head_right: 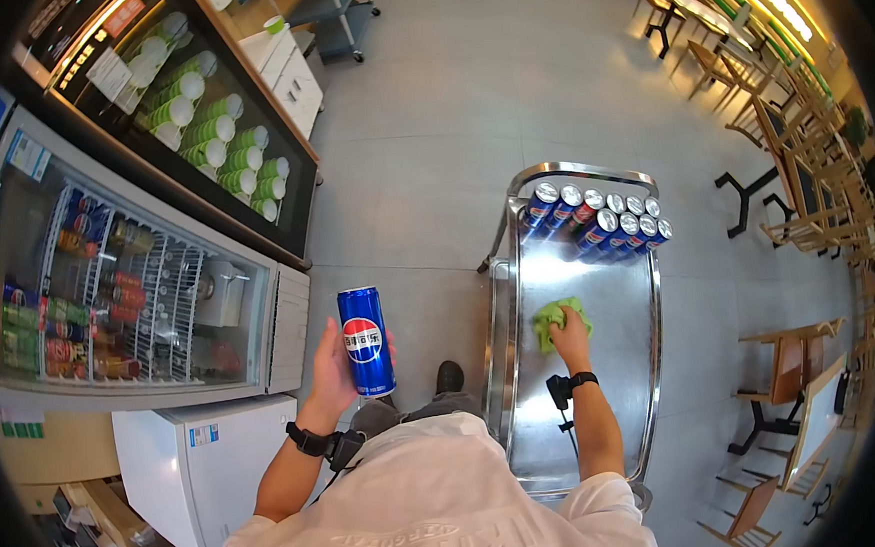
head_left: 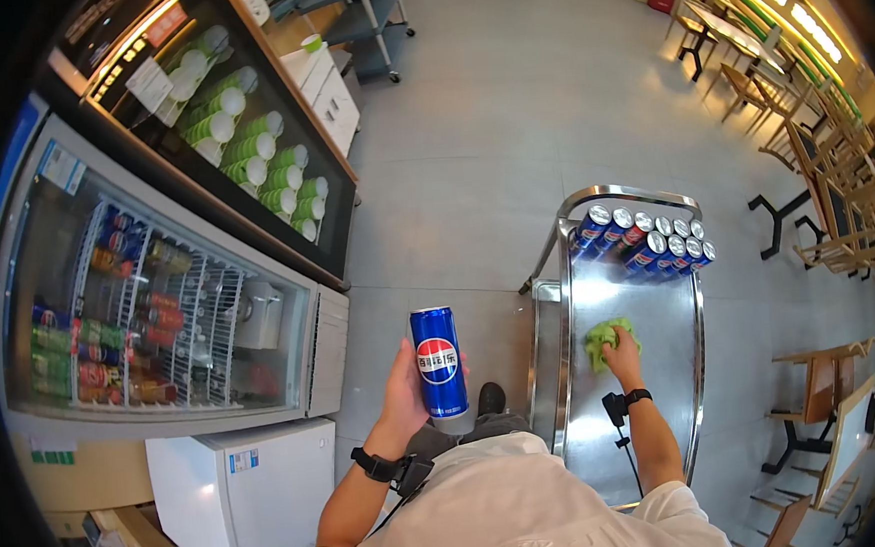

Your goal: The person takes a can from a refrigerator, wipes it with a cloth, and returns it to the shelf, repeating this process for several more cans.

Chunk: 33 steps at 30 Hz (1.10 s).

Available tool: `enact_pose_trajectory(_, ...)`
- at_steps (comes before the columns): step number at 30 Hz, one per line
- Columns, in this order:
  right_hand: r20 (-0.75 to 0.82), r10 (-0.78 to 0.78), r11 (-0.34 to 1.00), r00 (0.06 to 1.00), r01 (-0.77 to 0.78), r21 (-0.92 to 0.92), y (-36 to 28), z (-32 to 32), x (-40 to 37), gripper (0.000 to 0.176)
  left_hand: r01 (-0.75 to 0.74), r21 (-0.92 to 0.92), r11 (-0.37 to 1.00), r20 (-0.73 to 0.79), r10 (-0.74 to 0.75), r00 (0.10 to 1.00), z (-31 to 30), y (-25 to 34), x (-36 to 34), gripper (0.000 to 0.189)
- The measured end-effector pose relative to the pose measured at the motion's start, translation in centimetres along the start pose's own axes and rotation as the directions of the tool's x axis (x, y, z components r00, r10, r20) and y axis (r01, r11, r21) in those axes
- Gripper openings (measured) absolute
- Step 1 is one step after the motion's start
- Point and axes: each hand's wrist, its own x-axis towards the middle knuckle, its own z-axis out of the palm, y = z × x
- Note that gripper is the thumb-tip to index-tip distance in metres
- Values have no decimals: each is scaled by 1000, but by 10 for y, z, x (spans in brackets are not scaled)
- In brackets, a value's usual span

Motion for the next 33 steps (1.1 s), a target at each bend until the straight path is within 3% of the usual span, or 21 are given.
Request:
enact_pose_trajectory(2, -18, 108, 901, 994, -90, 425, -62, -3, 13, 42, -39, -7, 999, -52, 39, 998, -9, 3, -2, 63)
enact_pose_trajectory(4, 30, -29, 742, 999, 1, 671, -121, 4, 15, 39, -68, -33, 997, -125, 64, 990, -18, 7, -5, 57)
enact_pose_trajectory(6, 21, -161, 721, 987, 103, 685, -205, -6, -1, 39, -118, -56, 991, -169, 107, 980, -30, 9, -4, 57)
enact_pose_trajectory(8, 84, -347, 543, 934, 127, 830, -284, -24, -29, 45, -176, -56, 983, -228, 159, 961, -37, 15, -8, 56)
enact_pose_trajectory(10, 82, -550, 558, 831, 293, 776, -339, -37, -53, 47, -220, -86, 972, -243, 193, 951, -37, 24, -13, 56)
enact_pose_trajectory(11, 76, -675, 526, 734, 406, 747, -361, -39, -61, 49, -252, -111, 961, -256, 218, 942, -40, 27, -16, 56)
enact_pose_trajectory(12, 77, -783, 475, 617, 513, 715, -380, -40, -65, 51, -194, -129, 973, -192, 167, 967, -50, 30, -22, 56)
enact_pose_trajectory(13, 82, -790, 473, 608, 518, 713, -397, -38, -67, 51, -203, -137, 970, -194, 175, 965, -52, 32, -28, 56)
enact_pose_trajectory(15, -164, -880, 319, 447, 810, 493, -425, -32, -65, 43, -199, -15, 980, -144, 194, 970, -53, 37, -41, 55)
enact_pose_trajectory(17, -235, -871, 283, 431, 832, 477, -445, -23, -56, 44, -240, 20, 970, -151, 241, 959, -56, 35, -50, 53)
enact_pose_trajectory(19, -371, -662, 347, 651, 705, 619, -466, -18, -49, 43, -219, -60, 974, -105, 212, 972, -55, 40, -62, 48)
enact_pose_trajectory(20, -370, -664, 350, 650, 707, 615, -477, -17, -46, 43, -207, -52, 977, -144, 198, 970, -53, 43, -66, 49)
enact_pose_trajectory(22, -297, -543, 401, 785, 553, 730, -501, -18, -46, 43, -170, -96, 981, -106, 159, 981, -63, 58, -77, 50)
enact_pose_trajectory(23, -303, -544, 402, 782, 561, 724, -509, -15, -52, 43, -133, -134, 982, -73, 124, 990, -70, 67, -82, 50)
enact_pose_trajectory(25, -318, -670, 421, 670, 696, 581, -521, -7, -75, 42, -162, -158, 974, -76, 152, 985, -87, 87, -84, 55)
enact_pose_trajectory(27, -228, -780, 378, 583, 729, 571, -529, 4, -106, 45, -225, -276, 934, -161, 185, 969, -100, 115, -91, 56)
enact_pose_trajectory(28, -156, -838, 337, 522, 722, 604, -533, 7, -119, 46, -208, -276, 938, -86, 192, 978, -120, 127, -97, 56)
enact_pose_trajectory(31, 4, -896, 353, 444, 706, 614, -553, 17, -139, 47, -193, -278, 941, -77, 178, 981, -152, 150, -104, 56)
enact_pose_trajectory(33, -53, -912, 302, 406, 755, 583, -572, 23, -128, 44, -236, -225, 945, -105, 218, 970, -154, 152, -113, 55)
